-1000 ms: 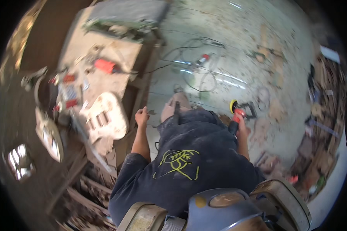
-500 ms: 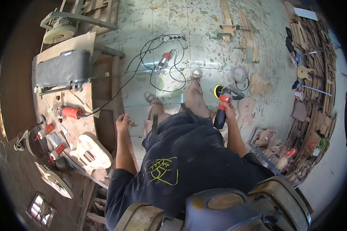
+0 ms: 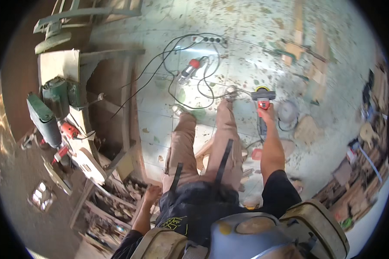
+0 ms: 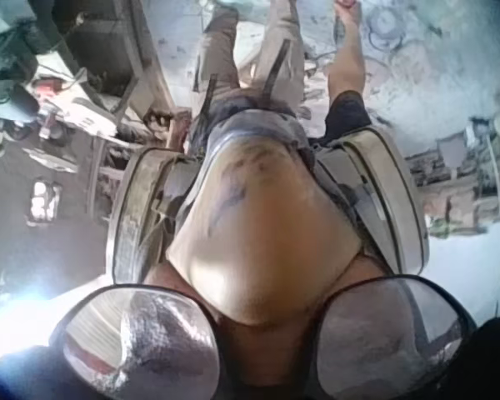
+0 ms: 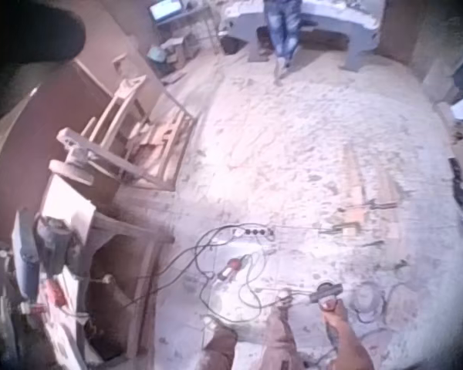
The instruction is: The person sands the surface and sides of a wooden guitar body using an orbital sander.
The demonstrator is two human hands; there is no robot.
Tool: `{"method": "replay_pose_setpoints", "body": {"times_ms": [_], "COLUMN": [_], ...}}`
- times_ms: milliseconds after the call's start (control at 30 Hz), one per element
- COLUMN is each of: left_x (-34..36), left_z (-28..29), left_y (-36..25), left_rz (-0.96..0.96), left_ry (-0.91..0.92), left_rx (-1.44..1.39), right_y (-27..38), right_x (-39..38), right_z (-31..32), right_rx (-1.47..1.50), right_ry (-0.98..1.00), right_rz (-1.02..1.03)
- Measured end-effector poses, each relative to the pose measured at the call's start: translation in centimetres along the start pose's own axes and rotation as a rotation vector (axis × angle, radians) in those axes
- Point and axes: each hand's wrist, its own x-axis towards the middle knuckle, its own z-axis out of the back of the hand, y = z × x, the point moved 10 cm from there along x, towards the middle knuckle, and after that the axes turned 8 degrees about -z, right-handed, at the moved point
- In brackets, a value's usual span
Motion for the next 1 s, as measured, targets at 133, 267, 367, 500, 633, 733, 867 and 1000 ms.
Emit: {"method": "replay_pose_setpoints", "body": {"times_ms": [133,267,367,500,633,733,867,1000], "left_x": [-0.3,-0.5,-0.7,-1.2,-0.2,1.1,3.8,4.3], "left_z": [-1.4,-2.5,-3.4,-5.8,-6.0,-7.5,-7.7,-7.6], "left_y": [3.5,1.1,2.5,5.1,7.7,4.5,10.7,1.2], "left_rz": [0.137,0.268,0.342,0.437,0.320,0.539,0.345,0.054], "left_ry": [-0.040,-0.168,-0.200,-0.164,-0.257,-0.200,-0.190,-0.230], "left_rx": [0.048,0.001,0.005,-0.006,0.093,0.142,0.019,0.042], "right_y": [1.4,1.1,2.5,4.5,4.5,-0.2,0.9,2.5], "right_x": [9.8,19.0,23.3,25.1,26.8,30.4,29.2,22.5], "right_z": [-5.7,-9.6,-13.4,-17.5,-19.5,-18.9,-16.8,-16.5], "right_rx": [-0.013,-0.175,-0.211,-0.139,-0.048,-0.110,-0.198,-0.490], "right_ry": [0.173,0.067,0.109,0.153,0.179,0.218,-0.026,-0.008], "right_rz": [0.040,0.108,0.132,0.193,0.218,0.175,0.186,0.304]}}
